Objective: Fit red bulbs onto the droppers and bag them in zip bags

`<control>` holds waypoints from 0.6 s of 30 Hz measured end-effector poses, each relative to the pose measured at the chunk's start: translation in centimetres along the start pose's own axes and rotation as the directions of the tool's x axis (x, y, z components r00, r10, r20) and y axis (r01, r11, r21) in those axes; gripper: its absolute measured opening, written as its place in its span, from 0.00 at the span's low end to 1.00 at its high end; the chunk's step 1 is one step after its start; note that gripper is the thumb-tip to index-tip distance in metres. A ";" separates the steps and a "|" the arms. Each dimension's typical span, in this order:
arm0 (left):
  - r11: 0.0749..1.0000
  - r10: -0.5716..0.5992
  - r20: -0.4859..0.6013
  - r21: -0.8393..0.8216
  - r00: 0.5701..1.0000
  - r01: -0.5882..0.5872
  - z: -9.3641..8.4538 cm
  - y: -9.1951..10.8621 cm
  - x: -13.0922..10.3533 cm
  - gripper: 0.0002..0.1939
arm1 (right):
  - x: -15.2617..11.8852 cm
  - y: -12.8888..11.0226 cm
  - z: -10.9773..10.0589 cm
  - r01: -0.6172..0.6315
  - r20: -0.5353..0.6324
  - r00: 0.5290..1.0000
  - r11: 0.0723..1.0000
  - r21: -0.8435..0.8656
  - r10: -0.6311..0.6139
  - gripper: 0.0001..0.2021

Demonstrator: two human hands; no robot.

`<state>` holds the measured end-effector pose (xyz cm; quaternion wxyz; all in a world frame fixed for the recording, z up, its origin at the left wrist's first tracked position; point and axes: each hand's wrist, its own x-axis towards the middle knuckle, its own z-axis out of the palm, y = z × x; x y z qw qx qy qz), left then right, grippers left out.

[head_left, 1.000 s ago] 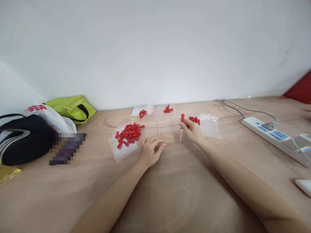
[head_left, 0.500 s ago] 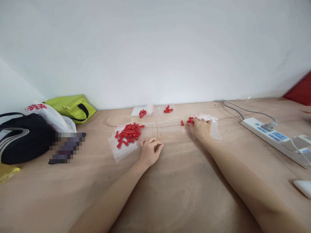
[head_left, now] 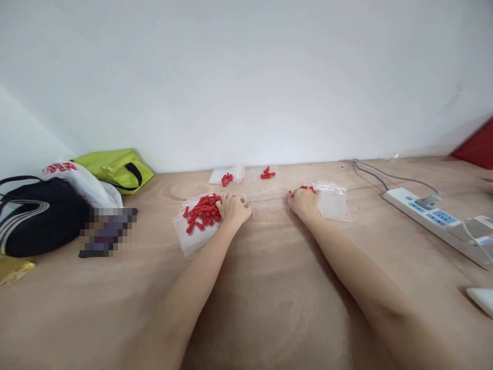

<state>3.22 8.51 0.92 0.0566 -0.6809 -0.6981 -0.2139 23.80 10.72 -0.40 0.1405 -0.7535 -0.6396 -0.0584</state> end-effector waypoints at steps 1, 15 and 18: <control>1.000 -0.001 -0.003 0.023 1.000 0.001 0.1 0.3 0.2 0.07 | -0.1 -0.1 -0.2 -0.003 -0.007 1.000 1.000 0.012 0.003 0.20; 0.994 0.010 -0.045 0.111 0.999 -0.005 1.3 1.4 0.8 0.10 | -8.3 0.2 -1.5 0.644 -0.180 0.750 0.641 0.418 -0.636 0.08; 0.995 0.025 -0.037 0.094 0.999 -0.021 0.3 1.4 -0.1 0.10 | -8.2 0.0 -1.3 0.643 -0.172 0.748 0.634 0.430 -0.641 0.10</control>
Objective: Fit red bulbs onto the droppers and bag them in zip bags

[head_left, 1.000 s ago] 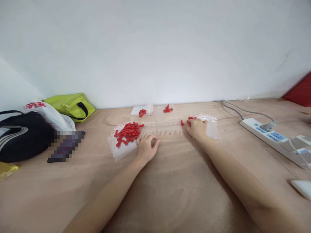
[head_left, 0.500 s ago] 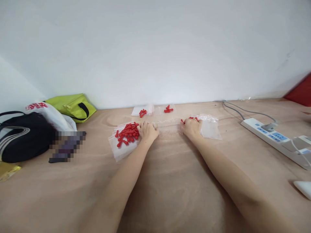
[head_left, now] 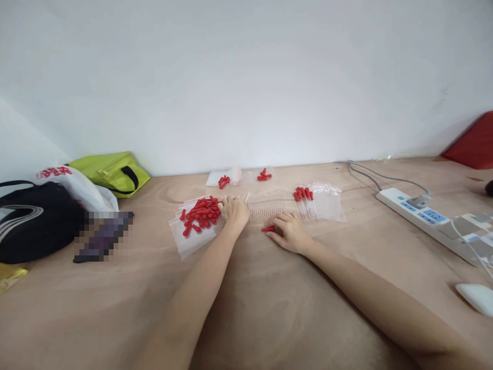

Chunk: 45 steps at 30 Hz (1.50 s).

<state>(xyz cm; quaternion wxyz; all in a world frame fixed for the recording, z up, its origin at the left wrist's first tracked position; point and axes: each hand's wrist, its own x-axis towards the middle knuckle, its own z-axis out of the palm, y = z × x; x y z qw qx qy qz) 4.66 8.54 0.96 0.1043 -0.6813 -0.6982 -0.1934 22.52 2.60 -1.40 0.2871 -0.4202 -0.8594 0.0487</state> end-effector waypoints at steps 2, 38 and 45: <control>0.998 0.055 0.019 -0.027 0.998 -0.054 -1.0 -0.5 -1.1 0.09 | 0.1 0.1 0.2 0.010 0.011 1.000 1.000 0.009 -0.010 0.11; 0.820 0.473 -0.043 -0.344 0.880 -0.458 -2.8 -2.9 -7.3 0.07 | 0.1 -0.3 0.5 0.082 -0.038 0.997 0.929 0.360 -0.073 0.07; 0.757 0.530 -0.090 -0.399 0.843 -0.518 -2.9 -2.9 -7.2 0.10 | 0.2 -0.5 0.5 0.133 -0.061 0.991 0.922 0.364 -0.119 0.09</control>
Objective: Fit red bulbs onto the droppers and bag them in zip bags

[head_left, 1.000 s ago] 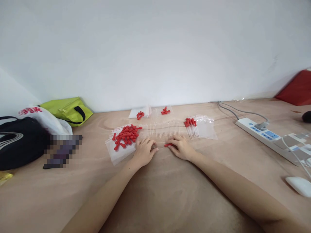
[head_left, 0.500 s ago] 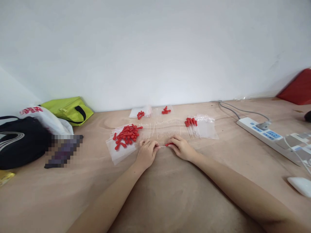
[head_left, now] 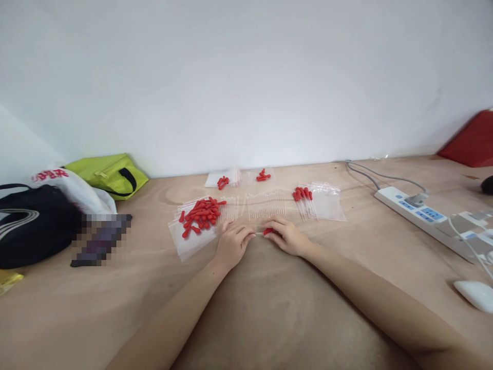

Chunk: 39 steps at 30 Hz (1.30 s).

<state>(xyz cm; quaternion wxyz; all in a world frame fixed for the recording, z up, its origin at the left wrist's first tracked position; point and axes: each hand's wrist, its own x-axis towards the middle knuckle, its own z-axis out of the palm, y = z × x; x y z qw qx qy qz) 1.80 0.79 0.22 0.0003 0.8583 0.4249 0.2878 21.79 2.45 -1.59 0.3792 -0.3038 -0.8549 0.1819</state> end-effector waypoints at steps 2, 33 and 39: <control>0.999 0.036 -0.002 -0.015 0.999 -0.036 0.0 0.0 0.0 0.11 | 0.0 0.1 0.1 0.034 -0.023 0.999 0.999 -0.002 -0.034 0.10; 0.996 0.075 0.015 0.039 0.997 -0.076 0.3 0.3 -0.1 0.12 | -0.3 0.3 0.1 0.152 -0.002 0.987 0.944 -0.291 -0.160 0.10; 0.994 0.092 0.035 0.063 0.995 -0.094 0.5 0.5 -0.1 0.13 | 0.0 -0.1 -0.1 0.204 0.051 0.979 0.909 -0.365 -0.199 0.11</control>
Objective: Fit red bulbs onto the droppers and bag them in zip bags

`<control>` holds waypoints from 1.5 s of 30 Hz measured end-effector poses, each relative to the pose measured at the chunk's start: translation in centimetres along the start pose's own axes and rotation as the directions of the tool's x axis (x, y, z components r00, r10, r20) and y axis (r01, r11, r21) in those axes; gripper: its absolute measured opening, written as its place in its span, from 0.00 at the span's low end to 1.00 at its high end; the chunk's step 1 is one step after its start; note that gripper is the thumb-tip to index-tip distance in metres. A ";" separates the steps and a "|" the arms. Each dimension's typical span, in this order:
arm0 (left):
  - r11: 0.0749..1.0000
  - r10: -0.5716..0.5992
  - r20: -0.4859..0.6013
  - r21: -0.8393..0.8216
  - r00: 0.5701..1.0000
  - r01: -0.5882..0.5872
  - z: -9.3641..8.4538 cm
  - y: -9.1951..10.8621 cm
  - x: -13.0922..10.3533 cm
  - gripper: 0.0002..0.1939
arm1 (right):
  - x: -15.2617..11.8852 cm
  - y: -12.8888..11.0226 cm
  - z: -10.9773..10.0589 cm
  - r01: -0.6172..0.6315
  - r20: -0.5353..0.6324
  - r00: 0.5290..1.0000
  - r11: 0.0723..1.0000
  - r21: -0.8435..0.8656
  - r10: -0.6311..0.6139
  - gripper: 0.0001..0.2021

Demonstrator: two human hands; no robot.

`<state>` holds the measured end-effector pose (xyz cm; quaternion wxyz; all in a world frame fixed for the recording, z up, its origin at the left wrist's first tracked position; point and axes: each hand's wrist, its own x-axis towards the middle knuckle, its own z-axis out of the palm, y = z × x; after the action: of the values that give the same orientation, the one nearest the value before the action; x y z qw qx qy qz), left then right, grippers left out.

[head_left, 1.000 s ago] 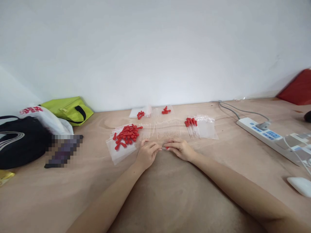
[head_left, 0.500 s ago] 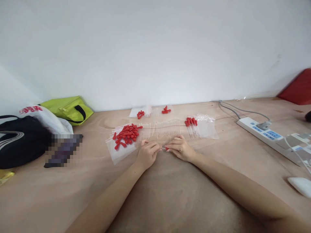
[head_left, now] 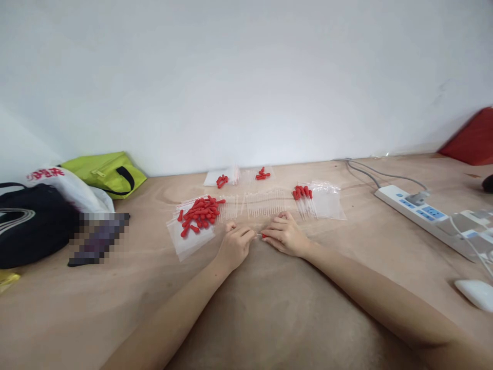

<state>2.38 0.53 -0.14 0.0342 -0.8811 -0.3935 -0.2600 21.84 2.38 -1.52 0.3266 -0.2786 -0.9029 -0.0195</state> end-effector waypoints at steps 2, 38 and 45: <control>1.000 -0.013 -0.001 0.012 1.000 0.013 0.2 0.1 -0.1 0.13 | 0.2 -0.1 0.0 0.002 0.019 1.000 1.000 -0.018 -0.001 0.12; 0.994 -0.023 -0.070 -0.104 0.997 0.016 0.1 -0.3 -0.2 0.11 | 0.1 0.2 -0.2 -0.124 0.041 0.992 0.982 0.139 0.120 0.08; 0.991 -0.092 -0.157 -0.110 0.983 0.076 0.1 -0.4 0.1 0.11 | 0.6 -0.1 1.0 -0.384 -0.020 0.845 0.634 0.671 0.534 0.19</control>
<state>2.17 0.88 -0.29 0.0094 -0.8403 -0.4123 -0.3518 20.87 2.83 -1.92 0.4919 -0.3669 -0.7101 0.3453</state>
